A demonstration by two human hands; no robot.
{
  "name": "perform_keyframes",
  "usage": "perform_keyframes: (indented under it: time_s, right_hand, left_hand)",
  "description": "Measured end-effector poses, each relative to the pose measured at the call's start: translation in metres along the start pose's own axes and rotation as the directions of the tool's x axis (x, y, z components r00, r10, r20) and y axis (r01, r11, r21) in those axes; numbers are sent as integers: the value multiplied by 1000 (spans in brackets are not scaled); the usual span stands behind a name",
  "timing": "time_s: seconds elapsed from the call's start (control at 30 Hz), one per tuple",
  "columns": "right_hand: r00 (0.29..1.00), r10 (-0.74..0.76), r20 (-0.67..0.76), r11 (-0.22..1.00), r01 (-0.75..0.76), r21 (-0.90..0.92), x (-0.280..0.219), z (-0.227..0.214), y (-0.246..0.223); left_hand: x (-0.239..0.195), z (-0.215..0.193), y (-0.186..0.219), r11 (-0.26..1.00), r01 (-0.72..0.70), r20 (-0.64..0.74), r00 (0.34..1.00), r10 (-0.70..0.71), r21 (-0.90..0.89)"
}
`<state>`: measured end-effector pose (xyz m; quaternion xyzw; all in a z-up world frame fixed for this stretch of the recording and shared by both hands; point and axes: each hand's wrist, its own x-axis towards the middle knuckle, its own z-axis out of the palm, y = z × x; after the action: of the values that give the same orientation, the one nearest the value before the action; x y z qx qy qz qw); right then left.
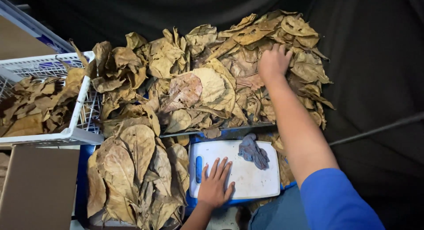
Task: The person sits on the floor and cleans dried leaves using a cloth on a white cutting board. They pick leaves from a pile, wipe them, and place them back. The workspace includes a white basket and a blue bin filled with leaves.
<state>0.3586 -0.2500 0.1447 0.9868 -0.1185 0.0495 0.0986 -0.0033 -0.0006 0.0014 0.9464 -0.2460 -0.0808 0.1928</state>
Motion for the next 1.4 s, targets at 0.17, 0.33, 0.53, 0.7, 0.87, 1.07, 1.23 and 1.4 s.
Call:
perform_keyframes:
  time_s: [0.17,0.33,0.53,0.7,0.87,1.07,1.23,1.4]
  right_hand:
    - [999,-9,35,999,11,-37,14,-9,17]
    - [928,15,-372,969,77,233,22,-13,28]
    - [859,135,-494,849,156,504,18,-62,41]
    - [712,45,-700,785,409,466,22,-70,48]
    - [285,134,-949,650,698,301,38,-87,32]
    - [224,-12,-975,504,843,188,-23,-102,-15]
    - [565,258,-783,365,694,621,-69,-106,-24]
    - [732,244,-636,386,529,756,-126,-96,-19]
  left_hand:
    - [0,3,-1,1000,-21,-52,998,21,1]
    - [2,0,0,1000,-3,-2,1000,3,9]
    - [3,-4,2,1000,6,41,999,-7,12]
    - [-1,-1,4,1000,-1,34,999,0,9]
    - [1,-4,5,999,12,45,999,-14,44]
    - [-1,1,3,1000,8,4,1000,-8,17]
    - [-4,2,1,1000,-10,-52,999,10,-15]
    - [-2,4,0,1000,-22,-54,998,22,7]
